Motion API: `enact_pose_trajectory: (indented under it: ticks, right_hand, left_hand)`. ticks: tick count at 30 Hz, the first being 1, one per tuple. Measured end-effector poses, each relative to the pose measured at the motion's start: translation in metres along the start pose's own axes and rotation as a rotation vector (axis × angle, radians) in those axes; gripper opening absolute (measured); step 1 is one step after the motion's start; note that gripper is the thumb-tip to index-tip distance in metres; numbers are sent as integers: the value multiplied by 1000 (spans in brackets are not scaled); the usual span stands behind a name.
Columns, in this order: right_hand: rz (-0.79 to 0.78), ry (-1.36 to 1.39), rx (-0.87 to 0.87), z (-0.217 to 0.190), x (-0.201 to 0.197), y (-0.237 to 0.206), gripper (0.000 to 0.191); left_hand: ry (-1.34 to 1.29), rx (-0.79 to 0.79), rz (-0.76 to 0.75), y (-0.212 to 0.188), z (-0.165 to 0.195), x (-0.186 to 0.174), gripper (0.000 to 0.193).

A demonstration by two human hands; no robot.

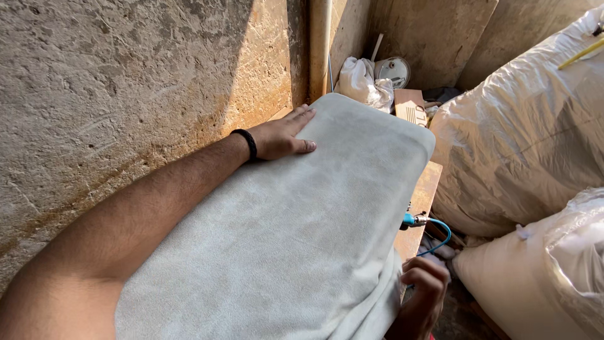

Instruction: The person staples fabric onto a wooden chair frame using a staple gun, trims excess fabric with scissors, and smooths the material. They then place a wooden trim piece along the edge of the upholstered section and continue securing the fabric.

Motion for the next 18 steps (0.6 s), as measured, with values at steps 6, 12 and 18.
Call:
enact_pose_trajectory:
  ticks: [6,12,18]
  right_hand:
    - [90,847,1224,109,42,-92,33]
    - [86,845,1221,75,21,-60,42]
    - [94,847,1240,40,23,-7,52]
  left_hand:
    - [22,4,22,3,3,2,94]
    - [-705,171,13,5,-17,-4,84]
    - [-831,-103,-53,22,-73,26,79]
Point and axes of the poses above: each hand's wrist, its own y-axis towards the middle knuckle, its own x-axis out of the palm, z = x × y, the point moved 9 cm from there along y, towards the middle knuckle, and after that the axes turned 2 degrees about y, right-handed, at the moved point
